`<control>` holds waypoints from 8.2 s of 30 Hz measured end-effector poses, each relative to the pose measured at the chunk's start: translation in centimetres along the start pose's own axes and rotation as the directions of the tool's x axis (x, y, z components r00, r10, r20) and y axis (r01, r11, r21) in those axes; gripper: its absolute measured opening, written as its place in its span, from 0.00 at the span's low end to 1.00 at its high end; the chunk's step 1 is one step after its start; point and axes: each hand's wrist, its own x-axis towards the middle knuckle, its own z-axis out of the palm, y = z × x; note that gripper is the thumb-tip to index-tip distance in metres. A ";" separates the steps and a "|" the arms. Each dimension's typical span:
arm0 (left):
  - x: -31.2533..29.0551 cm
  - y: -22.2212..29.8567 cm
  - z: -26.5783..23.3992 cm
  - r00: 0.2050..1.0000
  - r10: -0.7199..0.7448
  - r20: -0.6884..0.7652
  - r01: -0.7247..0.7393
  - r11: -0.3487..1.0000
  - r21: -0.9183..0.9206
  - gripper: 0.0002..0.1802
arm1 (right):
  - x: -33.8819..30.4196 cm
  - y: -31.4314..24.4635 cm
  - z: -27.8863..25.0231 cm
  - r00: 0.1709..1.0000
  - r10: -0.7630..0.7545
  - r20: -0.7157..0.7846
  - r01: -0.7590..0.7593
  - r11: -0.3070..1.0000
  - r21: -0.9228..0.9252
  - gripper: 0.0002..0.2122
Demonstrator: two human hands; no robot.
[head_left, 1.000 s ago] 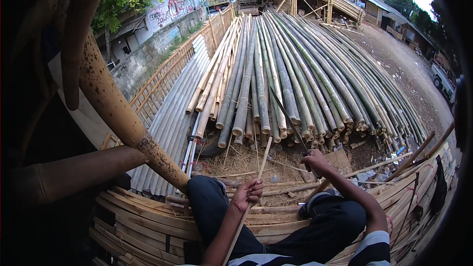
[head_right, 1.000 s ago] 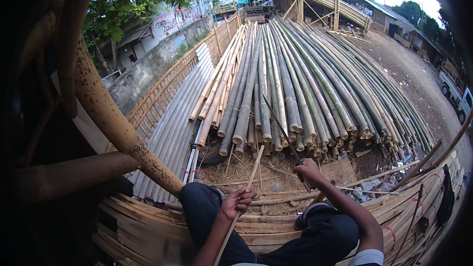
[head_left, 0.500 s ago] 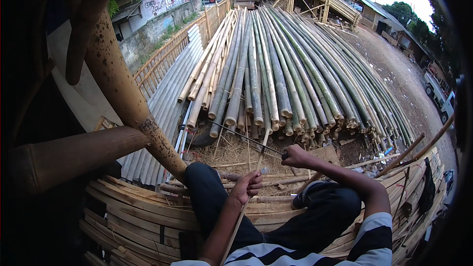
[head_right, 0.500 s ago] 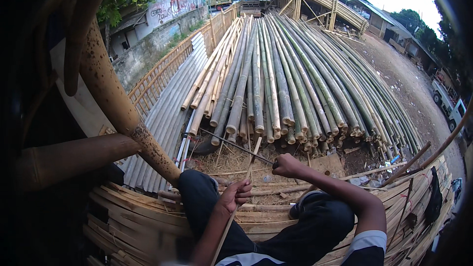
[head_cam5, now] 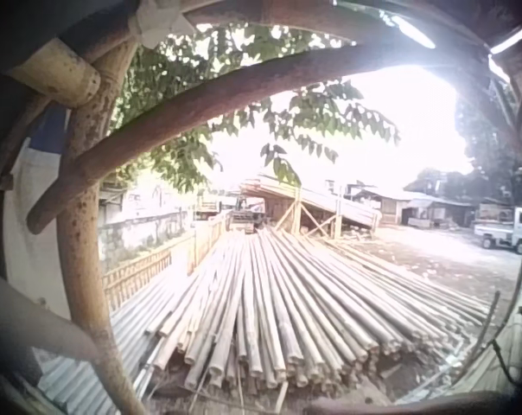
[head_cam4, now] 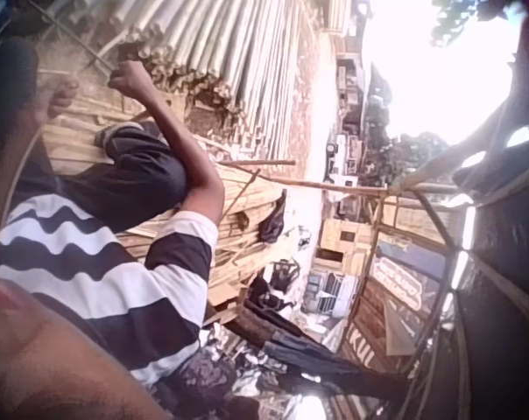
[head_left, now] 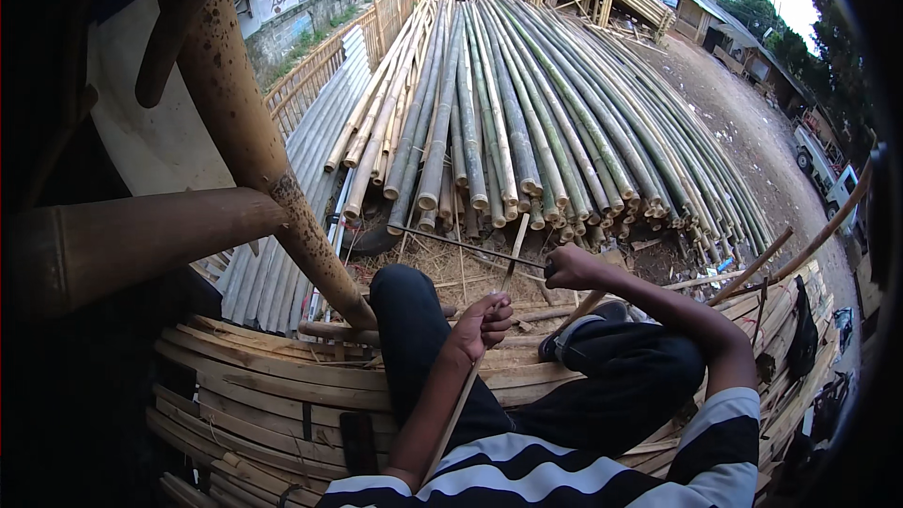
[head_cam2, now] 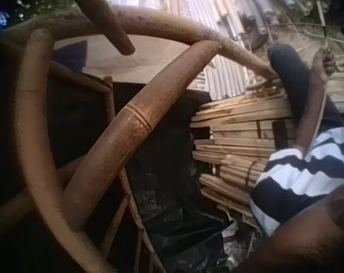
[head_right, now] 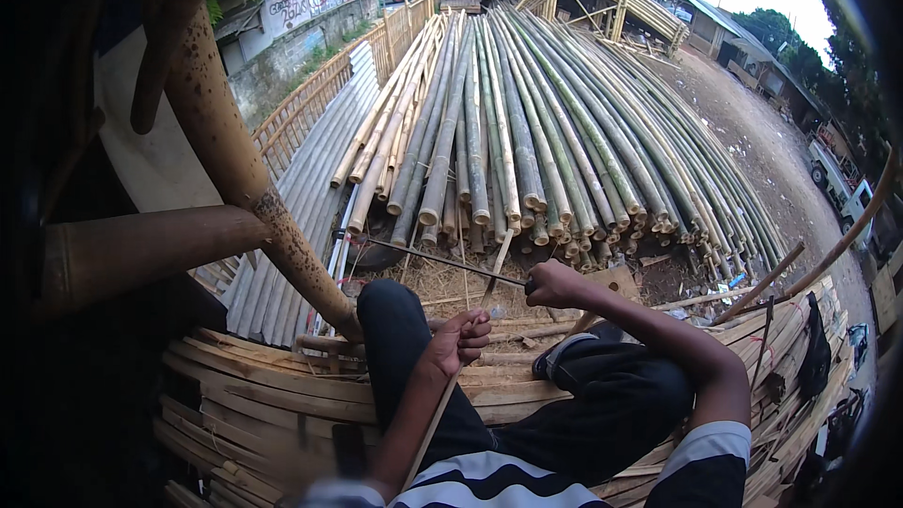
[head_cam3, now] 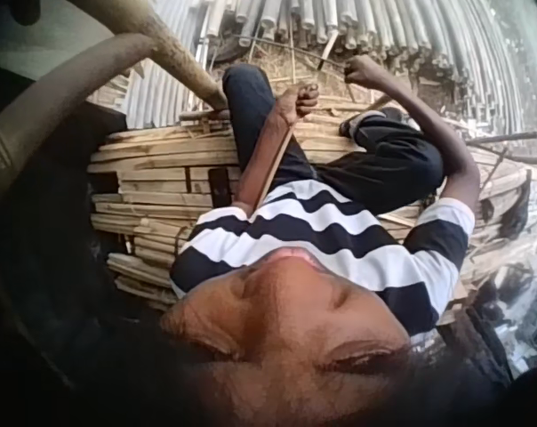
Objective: Smoothing or shaving long, thin bamboo strips using a large machete tool.
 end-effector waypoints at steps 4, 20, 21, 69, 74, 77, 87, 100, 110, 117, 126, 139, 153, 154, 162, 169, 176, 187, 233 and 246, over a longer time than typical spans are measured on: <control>-0.1 -0.6 0.6 0.999 0.016 -0.047 -0.011 0.995 0.104 0.11 | -0.8 0.1 0.3 1.000 0.006 -0.021 -0.005 0.999 0.039 0.16; -1.2 -0.4 -0.4 1.000 0.004 -0.019 -0.004 1.000 0.005 0.11 | 1.3 0.1 -0.3 0.984 -0.013 0.179 -0.014 0.988 0.151 0.14; -1.1 -0.3 -0.3 1.000 0.009 -0.025 -0.009 1.000 -0.003 0.11 | 1.4 0.2 -0.5 0.982 -0.022 0.185 -0.006 0.989 0.151 0.14; 9.3 7.1 -2.0 0.839 0.446 -0.313 -0.066 0.653 0.754 0.10 | 11.5 1.4 0.8 0.998 0.020 -0.053 -0.028 0.989 -0.147 0.11; 9.1 6.4 -1.8 0.763 0.631 -0.141 0.004 0.213 0.977 0.13 | 11.0 1.6 1.3 0.994 -0.045 -0.101 0.036 0.995 -0.091 0.10; 8.9 7.0 -1.1 0.738 0.674 0.034 -0.055 0.010 0.998 0.14 | 11.1 1.1 0.9 0.988 -0.047 -0.147 0.037 0.997 -0.065 0.10; 9.6 6.8 -1.3 0.984 -0.067 -0.162 0.106 0.964 0.243 0.18 | 9.9 19.8 -1.9 0.616 0.786 0.059 -0.167 0.057 0.984 0.06; 11.7 7.2 -3.1 0.981 -0.102 -0.164 0.109 0.994 0.029 0.11 | 5.9 13.3 0.8 0.846 0.533 0.001 -0.244 0.386 0.890 0.11; 10.5 5.3 -3.4 0.913 0.194 -0.358 -0.077 0.945 0.317 0.12 | 9.7 4.7 3.0 0.998 -0.029 -0.059 0.022 0.992 -0.120 0.11; 11.0 6.2 -3.8 0.871 0.327 -0.366 -0.138 0.879 0.457 0.09 | 11.7 6.5 3.7 0.986 0.101 -0.133 -0.131 0.962 -0.239 0.10; 3.9 3.3 -0.5 0.971 0.018 -0.239 0.028 0.982 0.188 0.10 | 8.8 24.3 -3.6 0.515 0.753 -0.409 -0.481 0.649 0.589 0.14; -2.9 6.3 -4.5 0.979 0.096 -0.182 -0.086 0.994 0.062 0.10 | 0.5 17.8 -6.3 0.810 0.506 0.298 -0.036 -0.465 0.885 0.12; 3.1 10.7 -4.0 0.983 0.049 -0.176 -0.021 0.987 0.157 0.11 | 8.9 11.7 3.5 0.837 0.524 0.160 -0.117 -0.114 0.987 0.08; 4.2 11.4 -4.2 0.985 0.047 -0.165 -0.020 0.987 0.162 0.11 | 10.3 11.8 3.8 0.845 0.521 0.120 -0.104 -0.060 0.993 0.08; 15.0 18.6 -0.7 0.974 0.087 -0.211 -0.018 0.950 0.311 0.07 | 18.3 12.1 1.4 0.891 0.395 -0.225 0.029 0.445 0.895 0.10; 20.5 20.6 -4.9 0.958 0.115 -0.263 -0.026 0.948 0.317 0.13 | 24.4 15.7 3.0 0.917 0.219 -0.333 0.011 0.821 0.571 0.14; 22.9 18.5 -8.1 0.877 0.056 -0.477 0.052 0.976 0.210 0.21 | 26.7 16.3 6.1 0.972 0.175 -0.153 -0.046 0.789 0.613 0.12; 23.7 17.0 -8.9 0.938 -0.135 -0.318 0.129 0.991 -0.040 0.22 | 28.2 20.1 7.9 0.969 0.120 -0.214 -0.006 0.885 0.466 0.10; 21.6 18.2 -9.8 0.860 0.005 -0.511 0.072 0.989 0.131 0.21 | 29.0 15.1 8.8 0.931 0.222 -0.291 -0.052 0.868 0.494 0.10; 22.4 17.5 -10.7 0.886 -0.078 -0.457 0.091 0.996 0.006 0.23 | 29.2 15.8 8.5 0.925 0.177 -0.335 -0.036 0.921 0.389 0.08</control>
